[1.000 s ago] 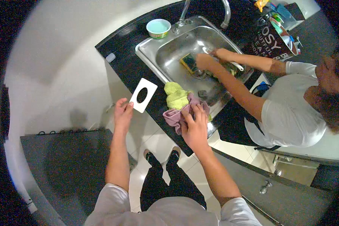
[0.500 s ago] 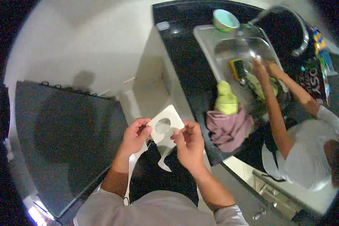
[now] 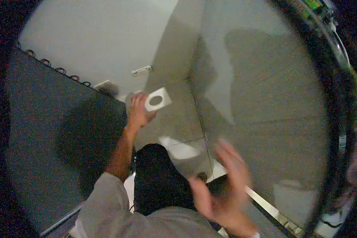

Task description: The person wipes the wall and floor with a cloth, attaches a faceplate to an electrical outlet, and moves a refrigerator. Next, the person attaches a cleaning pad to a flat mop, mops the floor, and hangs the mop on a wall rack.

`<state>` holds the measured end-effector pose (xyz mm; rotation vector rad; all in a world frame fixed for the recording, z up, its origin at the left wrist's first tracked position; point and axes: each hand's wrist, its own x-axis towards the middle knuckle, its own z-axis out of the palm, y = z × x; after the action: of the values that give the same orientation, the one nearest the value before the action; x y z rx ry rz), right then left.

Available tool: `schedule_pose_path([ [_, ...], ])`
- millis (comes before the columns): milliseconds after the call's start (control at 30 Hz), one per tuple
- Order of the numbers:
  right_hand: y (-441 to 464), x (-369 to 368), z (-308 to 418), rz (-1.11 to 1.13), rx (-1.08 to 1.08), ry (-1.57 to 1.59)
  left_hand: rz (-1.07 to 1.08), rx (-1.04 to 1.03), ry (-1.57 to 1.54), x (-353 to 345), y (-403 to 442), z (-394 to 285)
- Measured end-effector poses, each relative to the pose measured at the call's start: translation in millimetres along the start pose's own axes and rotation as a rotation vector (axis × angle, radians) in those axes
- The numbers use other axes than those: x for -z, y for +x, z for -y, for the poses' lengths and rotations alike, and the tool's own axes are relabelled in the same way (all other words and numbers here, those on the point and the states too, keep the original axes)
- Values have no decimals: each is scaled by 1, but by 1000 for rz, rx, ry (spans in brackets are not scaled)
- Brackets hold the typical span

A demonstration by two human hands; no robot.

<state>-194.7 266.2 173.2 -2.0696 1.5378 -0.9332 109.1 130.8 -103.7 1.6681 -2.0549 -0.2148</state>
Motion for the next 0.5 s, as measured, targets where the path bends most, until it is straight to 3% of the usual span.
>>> schedule_pose_path([
  [33,-31,6,-10,-343,224,-104,-11,-12,8,-20,4,28],
  [67,-51,16,-18,-455,351,-329,-103,-43,149,-38,11,54],
  [167,-85,41,-32,-493,598,-966,-288,-98,328,-74,42,120],
  [300,-84,33,-40,-535,653,-1258,-469,-196,449,-95,75,170],
  [500,-70,21,-42,-583,659,-1400,-547,-262,589,-112,98,222],
])
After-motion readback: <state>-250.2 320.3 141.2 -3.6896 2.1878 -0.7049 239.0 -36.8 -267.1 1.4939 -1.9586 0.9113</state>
